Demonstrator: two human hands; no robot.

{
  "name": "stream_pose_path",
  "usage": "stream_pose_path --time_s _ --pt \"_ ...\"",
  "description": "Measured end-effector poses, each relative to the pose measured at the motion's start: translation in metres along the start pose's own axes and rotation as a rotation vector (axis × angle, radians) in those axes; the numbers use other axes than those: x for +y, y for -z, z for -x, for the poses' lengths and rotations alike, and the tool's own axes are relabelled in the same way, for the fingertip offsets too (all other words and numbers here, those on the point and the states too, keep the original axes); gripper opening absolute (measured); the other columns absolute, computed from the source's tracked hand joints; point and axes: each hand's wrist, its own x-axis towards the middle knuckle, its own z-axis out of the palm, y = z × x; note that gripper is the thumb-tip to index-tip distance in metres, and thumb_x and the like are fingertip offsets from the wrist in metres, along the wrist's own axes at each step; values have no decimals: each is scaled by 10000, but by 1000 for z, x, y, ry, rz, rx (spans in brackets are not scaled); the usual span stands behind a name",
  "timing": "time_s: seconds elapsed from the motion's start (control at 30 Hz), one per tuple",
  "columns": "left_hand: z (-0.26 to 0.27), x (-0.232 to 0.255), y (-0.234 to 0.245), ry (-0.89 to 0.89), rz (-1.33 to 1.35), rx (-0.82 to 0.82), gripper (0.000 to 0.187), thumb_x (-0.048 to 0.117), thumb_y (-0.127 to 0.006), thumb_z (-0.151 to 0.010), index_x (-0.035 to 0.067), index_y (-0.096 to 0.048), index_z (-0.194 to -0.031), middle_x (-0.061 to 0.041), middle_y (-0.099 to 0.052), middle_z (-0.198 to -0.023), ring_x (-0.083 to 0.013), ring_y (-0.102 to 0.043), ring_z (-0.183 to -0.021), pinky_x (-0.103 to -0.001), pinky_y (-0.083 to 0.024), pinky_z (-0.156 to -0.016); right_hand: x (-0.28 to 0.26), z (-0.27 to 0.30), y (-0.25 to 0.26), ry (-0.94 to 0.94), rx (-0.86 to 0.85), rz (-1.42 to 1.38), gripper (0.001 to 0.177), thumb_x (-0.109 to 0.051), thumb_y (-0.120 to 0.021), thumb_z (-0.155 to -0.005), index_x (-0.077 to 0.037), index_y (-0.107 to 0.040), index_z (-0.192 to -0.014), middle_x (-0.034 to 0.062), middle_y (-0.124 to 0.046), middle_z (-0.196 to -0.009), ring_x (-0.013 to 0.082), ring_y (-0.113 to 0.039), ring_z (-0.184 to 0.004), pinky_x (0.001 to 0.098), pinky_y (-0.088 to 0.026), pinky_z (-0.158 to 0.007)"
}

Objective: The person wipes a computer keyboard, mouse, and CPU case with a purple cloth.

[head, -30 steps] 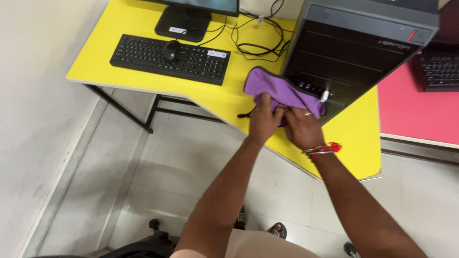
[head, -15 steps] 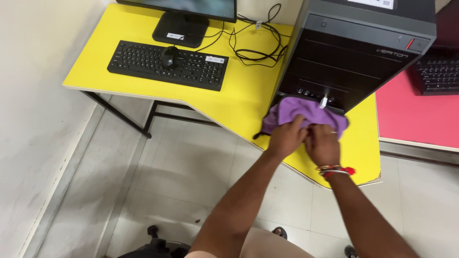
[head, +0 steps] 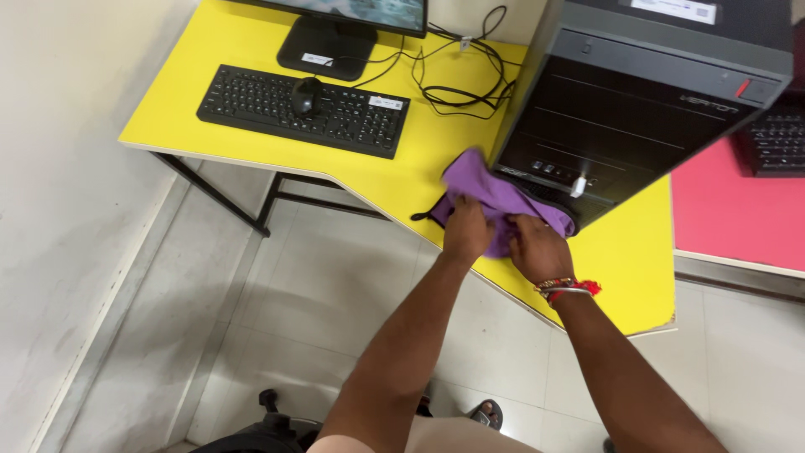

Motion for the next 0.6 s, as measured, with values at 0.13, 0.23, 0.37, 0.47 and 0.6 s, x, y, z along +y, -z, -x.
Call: stream_pose_path --time_s 0.13,0.23,0.37,0.47,0.6 --pt "2 -3 -2 30 -200 -312 303 215 -745 -777 5 -772 -992 -249 -724 -1088 -401 -704 -1044 -464 -568 -911 3 24 21 28 -43 27 535 -215 -758 -760 -85 -633 -1263 146 -670 -1164 367 -649 -1009 471 -552 -852" --pt "1 10 20 -215 -253 -650 357 288 -767 -768 36 -771 -1020 -216 -737 -1069 -373 -723 -1005 -447 -565 -897 -1 38 32 134 10 36 578 -248 -812 -660 -85 -667 -1196 154 -646 -1212 375 -604 -1102 491 -522 -899" --pt "6 25 51 -285 -55 -639 382 362 -749 -822 81 -785 -1078 -180 -748 -1155 -322 -720 -1090 -386 -561 -969 7 34 37 380 150 -25 457 -221 -797 -648 -68 -658 -1056 156 -676 -1274 381 -638 -1167 460 -543 -944" --pt "14 27 68 -269 280 -565 530 382 -785 -807 98 -698 -1246 -165 -686 -1285 -285 -657 -1197 -367 -535 -1025 18 34 45 -211 -235 -430 381 -167 -750 -839 -83 -669 -1202 129 -725 -969 261 -737 -866 377 -584 -801" --pt "34 34 65 -108 693 -717 1000 368 -919 -663 94 -405 -1476 -142 -578 -1390 -239 -555 -1284 -371 -462 -1077 30 25 65 -287 -268 -804 200 -46 -641 -943 -29 -605 -1139 118 -697 -907 197 -690 -756 354 -571 -675"
